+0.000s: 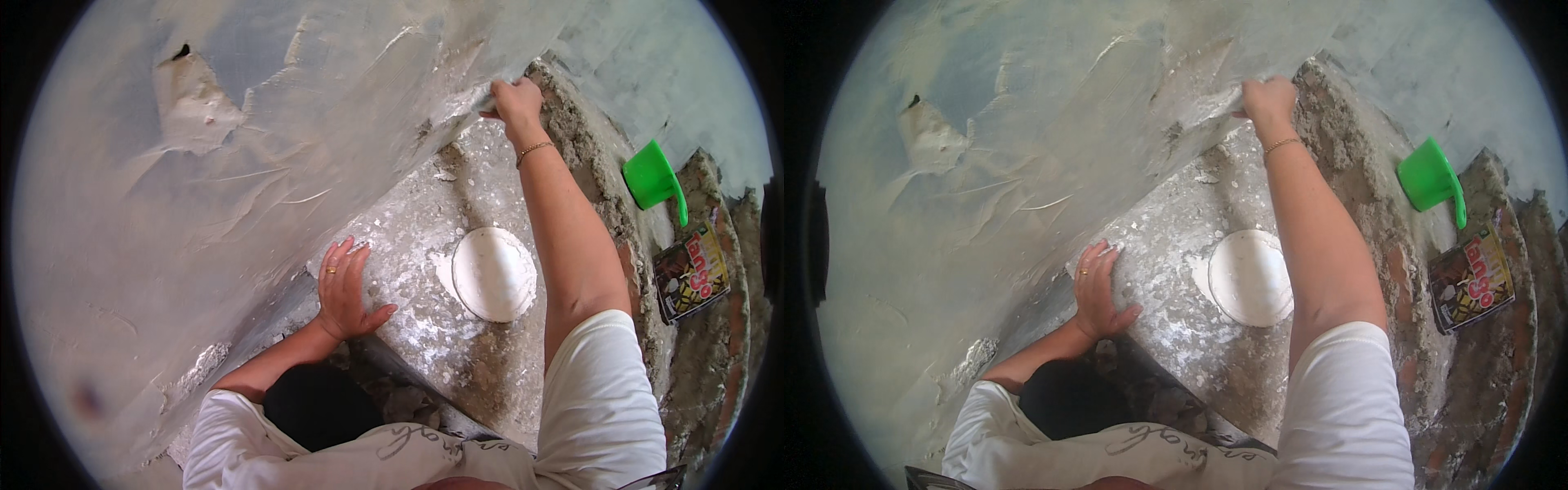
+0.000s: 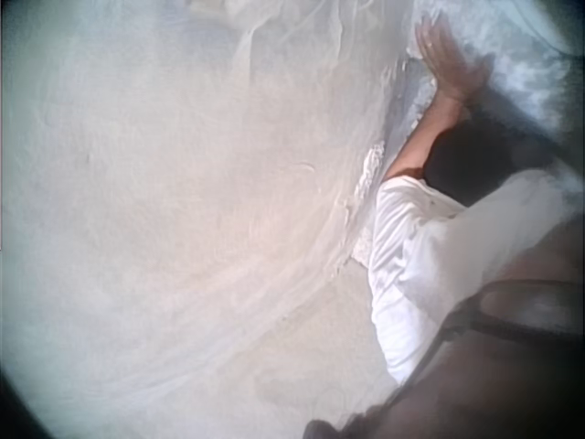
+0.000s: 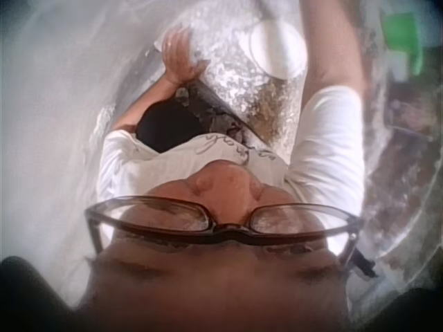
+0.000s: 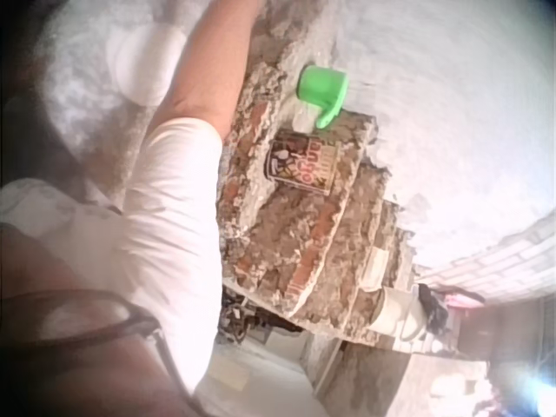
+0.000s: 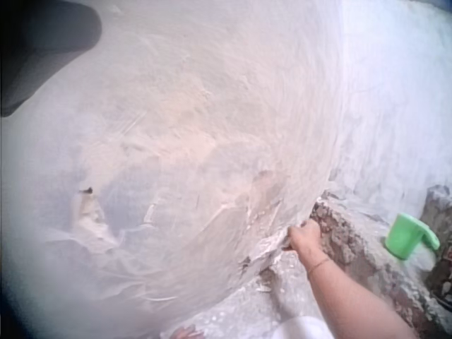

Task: The person applies white plaster to a rough wall using a putty knife, repeatedly loading the tool from a white plate of plaster.

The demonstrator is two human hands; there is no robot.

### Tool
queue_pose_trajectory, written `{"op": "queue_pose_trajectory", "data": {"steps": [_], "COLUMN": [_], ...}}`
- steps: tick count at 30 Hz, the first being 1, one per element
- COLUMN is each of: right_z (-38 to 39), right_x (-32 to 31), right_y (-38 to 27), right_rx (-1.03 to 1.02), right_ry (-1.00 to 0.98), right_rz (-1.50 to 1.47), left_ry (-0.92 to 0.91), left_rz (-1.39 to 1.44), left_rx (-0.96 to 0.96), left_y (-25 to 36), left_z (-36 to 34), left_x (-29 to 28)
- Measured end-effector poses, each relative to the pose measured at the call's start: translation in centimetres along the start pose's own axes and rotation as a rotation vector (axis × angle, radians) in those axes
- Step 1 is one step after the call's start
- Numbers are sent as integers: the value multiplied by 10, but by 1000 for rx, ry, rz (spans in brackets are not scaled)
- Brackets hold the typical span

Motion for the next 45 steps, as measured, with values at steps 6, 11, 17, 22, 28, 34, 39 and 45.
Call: {"op": "queue_pose_trajectory", "data": {"steps": [6,11,17,22,28,34,39,45], "right_z": [15,-8,5,48,45,118,148,102], "right_x": [-23,-28,12,-16,-6,40,11,-13], "right_y": [-51,-28,-40,-83,-44,-34,-25,-50], "right_rx": [-197,-78,-383,-525,-766,-924,-1019,-979], "right_ry": [2,4,136,138,367,156,62,361], "right_rz": [-339,3,172,25,328,214,268,330], "left_ry": [31,22,30,36,10,12,0,25], "left_rz": [-20,-20,-17,-22,-17,-25,-28,-30], "left_rx": [-3,7,5,-6,-6,-29,-37,-7], "left_y": [-5,-2,-1,-3,2,0,0,2], "left_z": [6,5,3,6,1,4,4,2], "left_x": [-4,-4,-1,-6,-2,-4,-5,-3]}}
Point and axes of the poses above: each hand's wrist, its own z-axis away from the middle knuckle, its own x-axis out of the palm, y = z × x, the point moved 2 cm from there along -z, towards the middle knuckle, and after that the axes turned 6 degrees about -x, right-handed, at the moved point
